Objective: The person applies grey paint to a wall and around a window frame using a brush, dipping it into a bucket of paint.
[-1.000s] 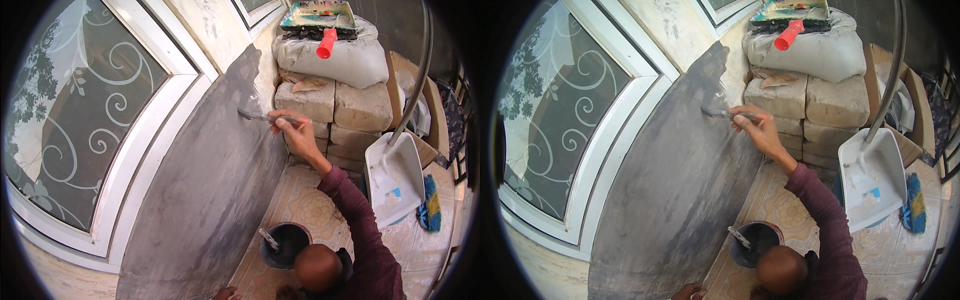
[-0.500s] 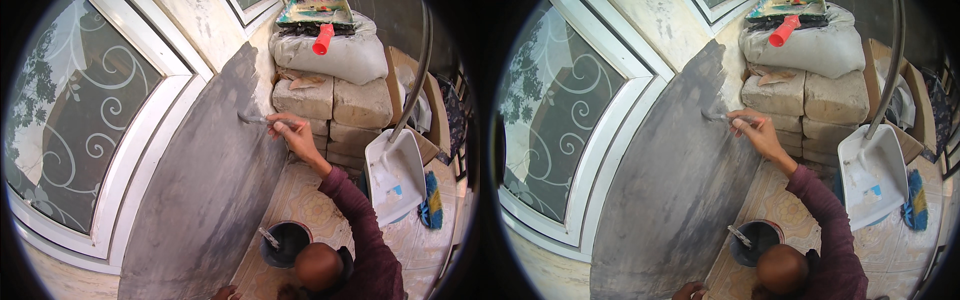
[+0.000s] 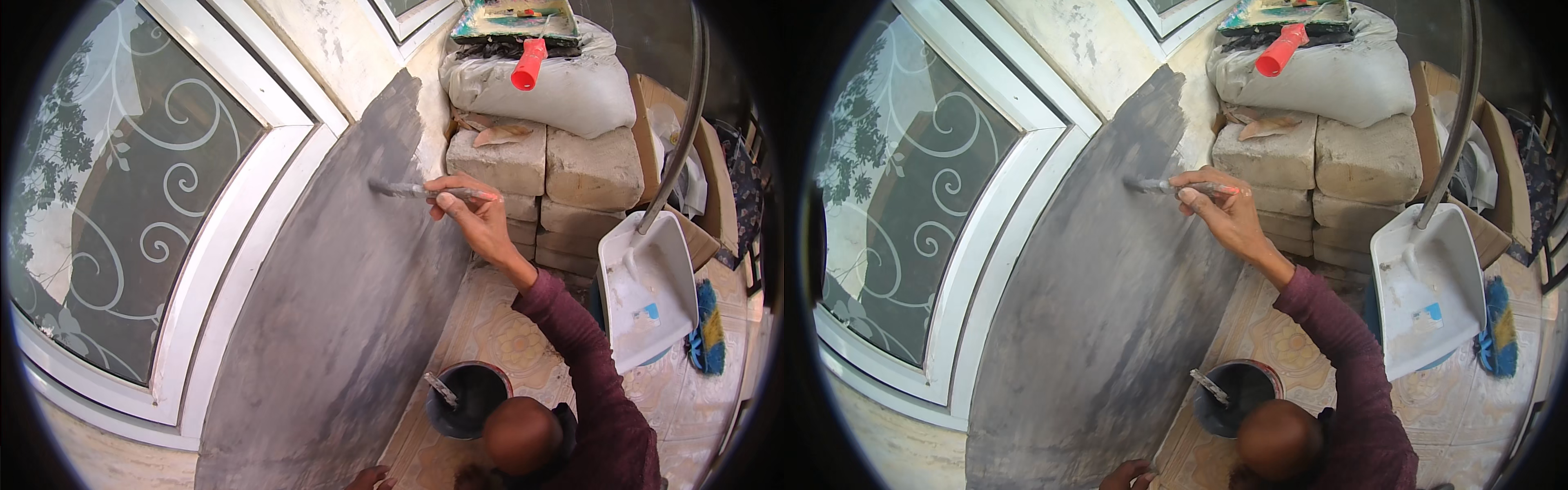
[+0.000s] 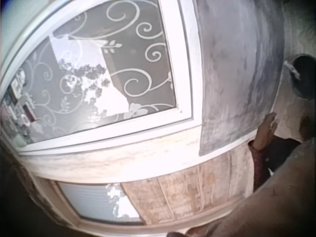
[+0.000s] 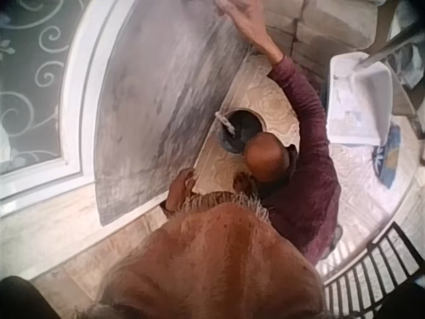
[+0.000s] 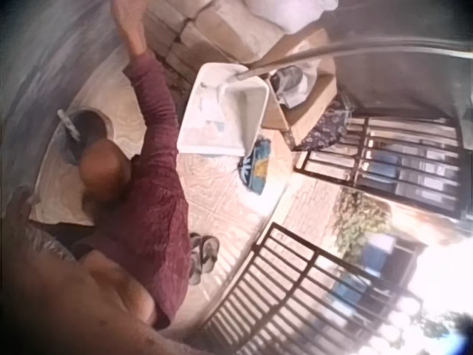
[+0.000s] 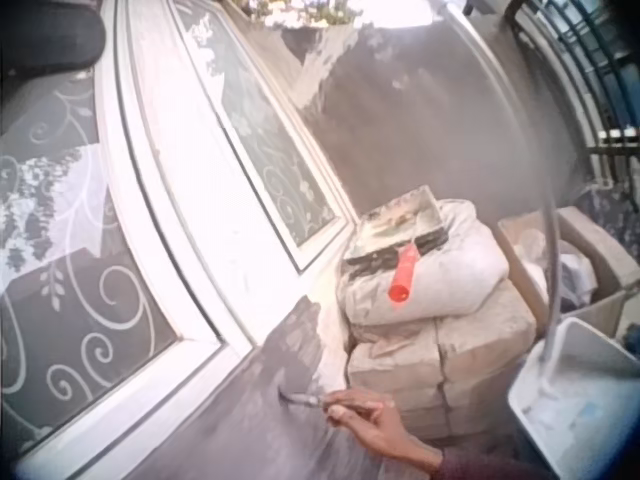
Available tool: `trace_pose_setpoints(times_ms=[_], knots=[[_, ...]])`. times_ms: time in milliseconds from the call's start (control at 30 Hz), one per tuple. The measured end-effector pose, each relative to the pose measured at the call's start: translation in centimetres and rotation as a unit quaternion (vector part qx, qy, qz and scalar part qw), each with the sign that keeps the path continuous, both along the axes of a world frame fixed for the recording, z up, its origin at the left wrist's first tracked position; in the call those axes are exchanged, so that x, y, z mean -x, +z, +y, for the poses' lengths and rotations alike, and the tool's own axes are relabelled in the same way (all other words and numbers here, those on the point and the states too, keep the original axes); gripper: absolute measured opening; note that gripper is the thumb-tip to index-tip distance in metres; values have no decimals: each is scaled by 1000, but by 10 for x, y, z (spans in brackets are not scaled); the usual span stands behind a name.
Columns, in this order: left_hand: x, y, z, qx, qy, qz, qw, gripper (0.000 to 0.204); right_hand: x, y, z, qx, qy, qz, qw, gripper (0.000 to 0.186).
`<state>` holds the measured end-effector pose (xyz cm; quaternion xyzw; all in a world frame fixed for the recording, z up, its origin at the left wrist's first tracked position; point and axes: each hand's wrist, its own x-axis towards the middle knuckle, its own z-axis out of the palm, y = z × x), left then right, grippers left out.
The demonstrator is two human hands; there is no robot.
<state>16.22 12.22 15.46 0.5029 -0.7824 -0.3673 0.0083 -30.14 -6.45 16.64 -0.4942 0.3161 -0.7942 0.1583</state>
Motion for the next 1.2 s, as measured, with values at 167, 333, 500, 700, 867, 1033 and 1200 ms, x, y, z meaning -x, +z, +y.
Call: trace_pose_setpoints(times_ms=[167,333,500,700,867,1033,1200], knots=[[1,-7,-6,28,-63,1,998,35,78,13,-41,3,-24,-121,992,27],[2,-15,-8,61,-80,18,995,35,98,19,-56,22,-135,-97,986,25],[-9,-14,-4,-39,14,33,999,37,1,25,-6,19,-34,-13,999,25],[-7,-22,-6,-46,-5,20,999,38,94,36,-52,42,-77,-123,989,26],[-8,-23,-5,-71,27,21,997,38,78,38,-61,41,-115,-88,989,26],[-9,-10,-8,-84,34,-13,996,40,46,42,-22,45,42,-61,996,27],[-6,-18,-10,-47,-13,16,999,42,129,40,-80,42,-77,-155,984,28]])
